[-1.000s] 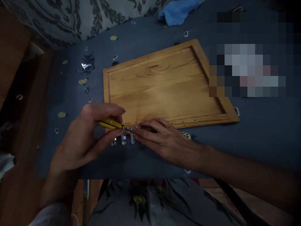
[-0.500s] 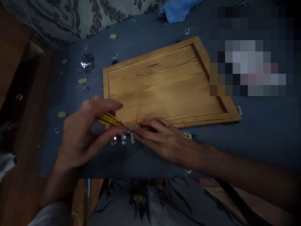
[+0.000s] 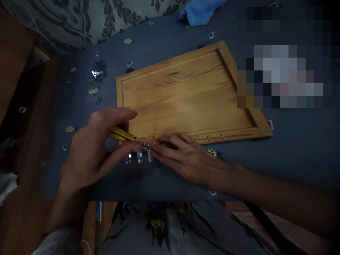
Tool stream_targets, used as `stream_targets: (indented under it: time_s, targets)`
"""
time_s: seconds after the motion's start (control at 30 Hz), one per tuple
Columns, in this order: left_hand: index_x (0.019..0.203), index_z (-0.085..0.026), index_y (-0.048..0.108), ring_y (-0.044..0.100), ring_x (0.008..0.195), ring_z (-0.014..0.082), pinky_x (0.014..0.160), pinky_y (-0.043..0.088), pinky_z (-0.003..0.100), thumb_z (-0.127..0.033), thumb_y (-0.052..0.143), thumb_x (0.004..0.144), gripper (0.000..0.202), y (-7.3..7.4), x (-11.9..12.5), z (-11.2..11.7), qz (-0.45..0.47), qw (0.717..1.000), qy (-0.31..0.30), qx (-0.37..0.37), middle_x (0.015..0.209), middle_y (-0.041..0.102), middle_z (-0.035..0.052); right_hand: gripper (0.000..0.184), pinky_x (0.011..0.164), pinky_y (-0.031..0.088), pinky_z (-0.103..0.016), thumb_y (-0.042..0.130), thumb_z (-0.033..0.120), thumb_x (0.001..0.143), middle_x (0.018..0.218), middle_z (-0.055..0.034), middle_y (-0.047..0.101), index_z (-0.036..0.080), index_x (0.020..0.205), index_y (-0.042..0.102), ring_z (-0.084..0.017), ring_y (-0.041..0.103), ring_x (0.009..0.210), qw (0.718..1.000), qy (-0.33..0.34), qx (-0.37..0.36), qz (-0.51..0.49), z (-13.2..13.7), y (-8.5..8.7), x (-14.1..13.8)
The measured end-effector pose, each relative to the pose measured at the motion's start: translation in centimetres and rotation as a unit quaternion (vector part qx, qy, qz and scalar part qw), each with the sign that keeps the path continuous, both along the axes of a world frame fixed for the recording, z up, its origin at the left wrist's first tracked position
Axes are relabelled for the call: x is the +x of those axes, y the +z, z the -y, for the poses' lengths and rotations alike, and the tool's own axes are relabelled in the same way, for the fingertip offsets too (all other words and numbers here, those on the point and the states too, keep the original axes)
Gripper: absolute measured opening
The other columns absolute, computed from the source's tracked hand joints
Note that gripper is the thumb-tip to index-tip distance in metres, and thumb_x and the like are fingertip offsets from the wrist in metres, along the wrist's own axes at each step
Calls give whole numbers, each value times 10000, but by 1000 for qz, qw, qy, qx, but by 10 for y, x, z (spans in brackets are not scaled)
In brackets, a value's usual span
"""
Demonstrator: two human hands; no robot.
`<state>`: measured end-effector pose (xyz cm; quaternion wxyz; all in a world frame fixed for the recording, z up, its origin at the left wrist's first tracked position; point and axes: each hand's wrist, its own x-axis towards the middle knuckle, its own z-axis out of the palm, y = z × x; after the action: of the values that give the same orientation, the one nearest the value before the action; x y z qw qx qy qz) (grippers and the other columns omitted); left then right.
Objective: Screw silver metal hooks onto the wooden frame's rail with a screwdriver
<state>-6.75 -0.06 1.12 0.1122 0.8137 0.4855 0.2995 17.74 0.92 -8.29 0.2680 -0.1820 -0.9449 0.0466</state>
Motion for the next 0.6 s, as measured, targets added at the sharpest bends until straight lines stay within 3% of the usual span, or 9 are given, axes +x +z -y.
stream_targets:
  time_s: [0.07,0.2,0.37,0.5,0.6]
  targets:
    - [1271,-379,611,720,843,224,694,605,394,-289,769,834,473,-1,0,0,-9,1000,9,17,1096,712,2,328,950,475,-401,389,117,1051,1171,-48,717,80,1222,667,-273,547,1118,1000,2,-5,0,0,1,0]
    - [1299,-374,588,721,868,231,733,626,408,-224,752,835,515,2,-3,1,7,999,-11,-29,1151,696,26,305,959,476,-419,414,114,1046,1179,-61,707,53,1247,636,-276,527,1129,1000,9,-7,-2,0,0,0]
    - [1332,-373,572,712,850,221,786,626,408,-189,752,827,567,7,-6,2,13,998,-29,-46,1026,689,17,314,954,482,-416,408,130,1050,1184,-73,702,62,1251,639,-262,519,1122,1000,8,-10,-8,-1,-4,-1]
    - [1354,-385,560,719,859,228,685,614,390,-275,782,818,591,4,-4,1,3,1000,-25,-11,1104,692,17,331,946,493,-413,391,116,1050,1176,-68,713,98,1250,653,-251,544,1106,1000,-1,-3,-2,0,-3,-1]
    - [1311,-378,603,718,802,228,612,595,378,-339,809,798,555,2,-3,0,-27,999,0,39,1019,713,1,349,963,486,-407,377,103,1046,1184,-54,720,130,1218,679,-257,555,1126,1000,-5,2,-2,0,-1,-1]
